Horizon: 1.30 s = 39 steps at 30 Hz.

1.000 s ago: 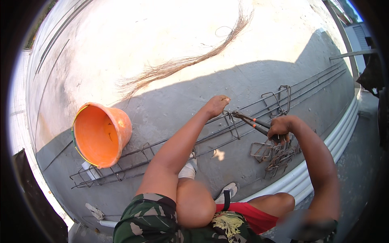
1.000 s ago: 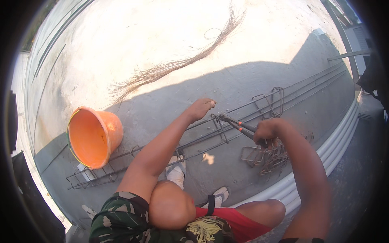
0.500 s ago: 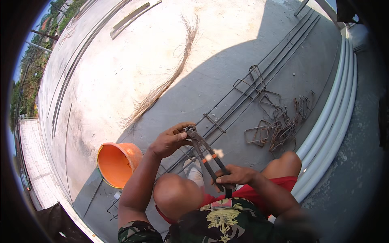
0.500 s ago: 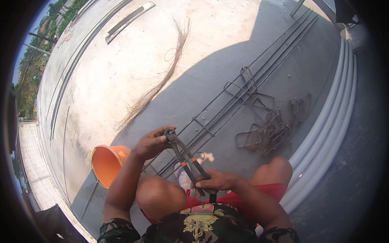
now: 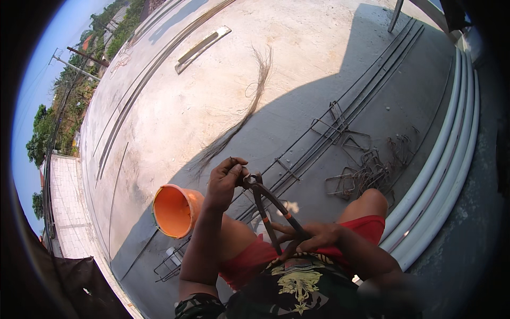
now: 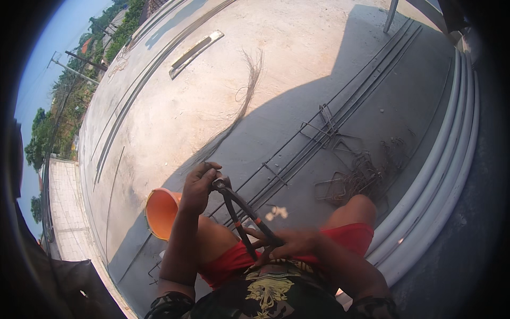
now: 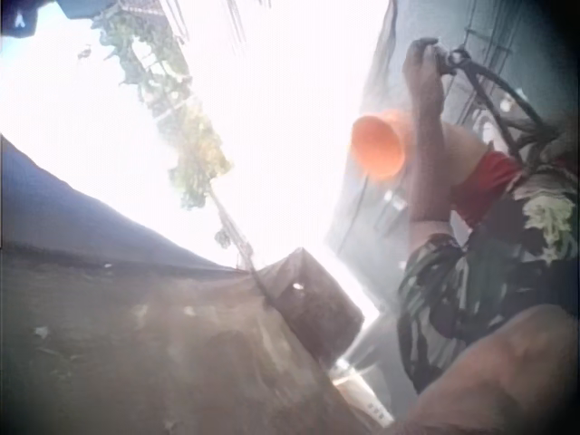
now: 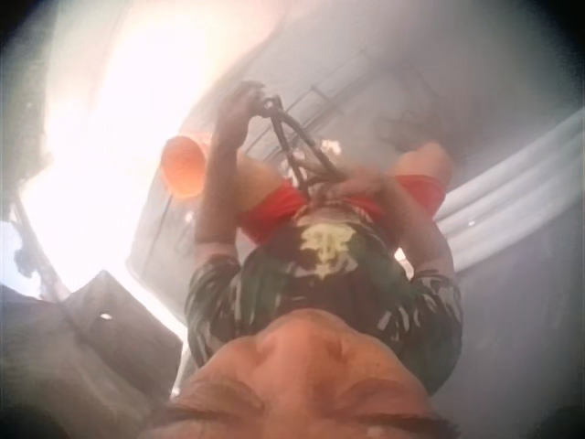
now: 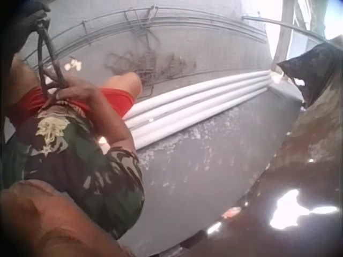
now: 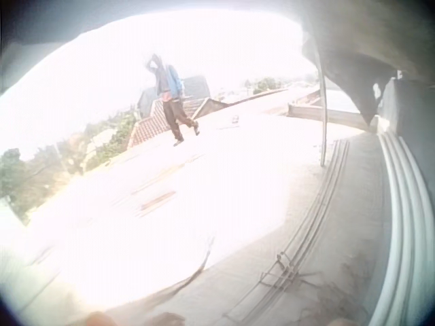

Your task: The person sits on a concrete surface and assembles a rebar cage by tying metal rods together with wire. They use pliers to twist and secure the wire at multiple intersections along the cage structure.

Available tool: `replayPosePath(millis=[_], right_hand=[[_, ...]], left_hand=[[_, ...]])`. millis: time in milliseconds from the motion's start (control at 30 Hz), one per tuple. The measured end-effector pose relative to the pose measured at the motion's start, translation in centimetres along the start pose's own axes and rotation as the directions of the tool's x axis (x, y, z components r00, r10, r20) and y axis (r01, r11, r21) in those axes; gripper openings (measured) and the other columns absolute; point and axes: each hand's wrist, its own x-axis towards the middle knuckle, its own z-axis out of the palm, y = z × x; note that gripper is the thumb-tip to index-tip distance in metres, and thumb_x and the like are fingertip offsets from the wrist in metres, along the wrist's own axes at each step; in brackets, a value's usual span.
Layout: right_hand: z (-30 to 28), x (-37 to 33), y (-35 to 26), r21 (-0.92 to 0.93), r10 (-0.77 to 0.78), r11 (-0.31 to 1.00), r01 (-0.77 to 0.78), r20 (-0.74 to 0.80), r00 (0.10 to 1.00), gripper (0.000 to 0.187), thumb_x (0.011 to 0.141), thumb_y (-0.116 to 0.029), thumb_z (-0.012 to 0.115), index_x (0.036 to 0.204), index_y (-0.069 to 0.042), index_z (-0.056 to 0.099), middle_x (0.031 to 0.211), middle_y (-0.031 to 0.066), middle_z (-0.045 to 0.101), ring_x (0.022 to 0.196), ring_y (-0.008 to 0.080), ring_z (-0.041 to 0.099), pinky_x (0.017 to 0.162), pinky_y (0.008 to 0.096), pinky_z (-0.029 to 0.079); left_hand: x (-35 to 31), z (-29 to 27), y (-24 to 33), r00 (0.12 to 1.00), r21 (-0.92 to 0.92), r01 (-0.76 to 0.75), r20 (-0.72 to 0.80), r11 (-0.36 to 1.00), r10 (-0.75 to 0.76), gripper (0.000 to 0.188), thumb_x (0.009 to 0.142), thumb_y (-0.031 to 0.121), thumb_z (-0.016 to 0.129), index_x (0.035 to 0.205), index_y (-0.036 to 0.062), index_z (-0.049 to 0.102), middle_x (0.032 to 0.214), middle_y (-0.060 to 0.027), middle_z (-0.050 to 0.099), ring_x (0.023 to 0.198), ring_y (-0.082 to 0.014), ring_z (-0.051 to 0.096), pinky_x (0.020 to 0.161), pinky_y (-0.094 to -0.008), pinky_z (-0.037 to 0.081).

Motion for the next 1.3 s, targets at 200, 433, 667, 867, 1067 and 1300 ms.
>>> replayPosePath(millis=[200,433,667,867,1067,1300], right_hand=[[-1.1,-4.0,1.1,0.192,0.26,0.96,-0.205,-0.339,0.904,0.063,0.091,-0.017,0.056,0.143,0.002,0.026,0.086,0.0115,0.063,0.079,0.0187,0.064,0.074,0.0325,0.051],[-5.8,-6.8,9.0,0.326,0.376,0.925,-0.197,-0.7,0.606,0.038,0.091,-0.017,0.053,0.124,0.001,0.045,0.081,0.0099,0.062,0.065,0.02,0.066,0.053,0.0307,0.053],[-7.1,-7.1,9.4,0.36,0.362,0.925,-0.121,-0.738,0.57,0.042,0.088,-0.015,0.054,0.125,0.002,0.043,0.083,0.012,0.062,0.065,0.0228,0.067,0.047,0.0338,0.054],[-7.7,-6.3,10.6,0.327,0.402,0.915,-0.234,-0.759,0.512,0.043,0.085,-0.014,0.056,0.122,0.003,0.044,0.082,0.0136,0.061,0.061,0.0247,0.066,0.044,0.0345,0.053],[-8.7,-6.8,12.8,0.288,0.459,0.849,-0.442,-0.818,0.348,0.035,0.085,-0.016,0.057,0.114,0.001,0.046,0.076,0.0112,0.059,0.056,0.0223,0.064,0.04,0.034,0.05],[-8.9,-2.3,13.9,0.439,0.469,0.79,-0.428,-0.882,-0.038,0.035,0.083,-0.022,0.062,0.106,0.0,0.047,0.069,0.0081,0.051,0.051,0.0207,0.056,0.038,0.0356,0.047]], left_hand=[[-1.5,-3.8,1.0,0.974,-0.212,0.049,-0.207,0.976,-0.093,0.028,0.094,0.01,0.052,0.122,0.0057,0.053,0.088,-0.0063,0.062,0.07,-0.0137,0.061,0.06,-0.0309,0.053],[-8.8,-18.6,-5.1,0.69,-0.24,-0.006,-0.703,0.971,-0.17,0.025,0.097,0.008,0.042,0.118,0.0124,0.054,0.076,-0.0017,0.054,0.054,-0.0102,0.05,0.049,-0.027,0.048],[-13.8,-26.8,-12.5,0.416,-0.175,0.276,-0.864,0.945,-0.282,0.029,0.089,0.003,0.034,0.108,0.0057,0.055,0.072,-0.0015,0.045,0.048,-0.0086,0.034,0.038,-0.0237,0.027],[-15.4,-33.7,-15.8,0.403,-0.059,0.334,-0.893,0.941,-0.199,0.032,0.083,-0.003,0.032,0.1,0.0015,0.06,0.068,-0.003,0.046,0.049,-0.0103,0.037,0.039,-0.0254,0.029],[-15.0,-33.9,-15.9,0.484,0.257,0.604,-0.87,0.754,-0.09,0.042,0.081,0.006,0.046,0.12,-0.0015,0.057,0.097,-0.0177,0.06,0.074,-0.0213,0.056,0.062,-0.0335,0.048],[-11.3,-32.6,-16.0,0.542,0.623,0.722,-0.78,0.301,0.312,0.055,0.078,0.019,0.059,0.131,0.0058,0.051,0.14,-0.0238,0.04,0.133,-0.0373,0.035,0.109,-0.0458,0.032]])
